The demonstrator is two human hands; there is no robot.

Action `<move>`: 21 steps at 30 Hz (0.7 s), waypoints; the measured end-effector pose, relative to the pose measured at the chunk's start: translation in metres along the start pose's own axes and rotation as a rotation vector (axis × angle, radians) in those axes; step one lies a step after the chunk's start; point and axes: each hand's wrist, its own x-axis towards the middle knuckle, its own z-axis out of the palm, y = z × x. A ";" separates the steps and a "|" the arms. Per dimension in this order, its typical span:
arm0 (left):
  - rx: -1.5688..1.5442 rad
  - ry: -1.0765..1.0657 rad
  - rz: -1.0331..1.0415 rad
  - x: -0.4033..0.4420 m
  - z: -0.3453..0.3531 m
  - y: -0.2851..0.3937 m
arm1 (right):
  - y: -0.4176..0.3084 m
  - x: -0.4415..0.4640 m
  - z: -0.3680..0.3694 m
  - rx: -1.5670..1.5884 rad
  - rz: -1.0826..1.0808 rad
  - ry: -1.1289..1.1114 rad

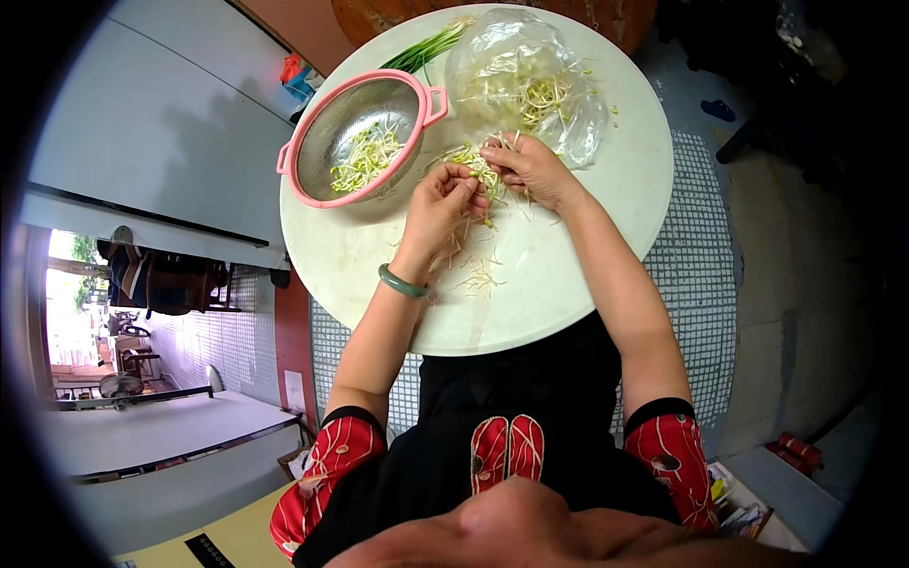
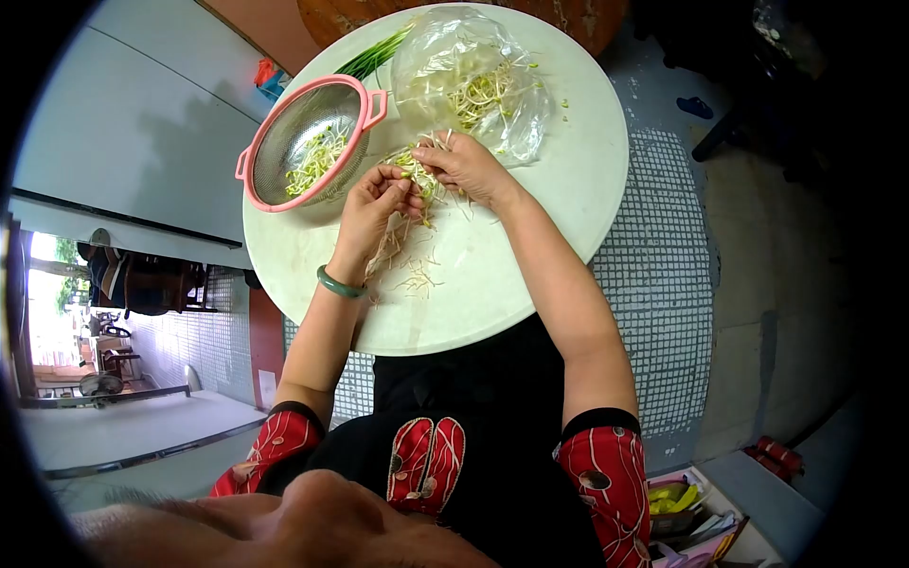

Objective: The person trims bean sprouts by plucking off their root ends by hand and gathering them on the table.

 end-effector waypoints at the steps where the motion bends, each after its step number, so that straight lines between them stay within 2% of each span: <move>1: 0.038 0.012 0.018 -0.001 0.001 0.001 | -0.001 0.000 0.001 -0.023 -0.007 0.020; 7: 0.098 0.044 0.074 -0.008 -0.001 0.004 | 0.000 0.000 -0.001 -0.038 -0.017 0.053; 13: 0.141 0.051 0.141 -0.005 -0.010 0.002 | 0.000 -0.002 0.003 -0.125 -0.007 -0.036; 19: 0.149 0.083 0.196 -0.008 -0.008 0.007 | 0.000 -0.003 0.004 0.056 -0.012 -0.031; 21: 0.140 0.062 0.201 -0.009 -0.006 0.009 | 0.001 -0.003 0.002 0.127 0.060 -0.072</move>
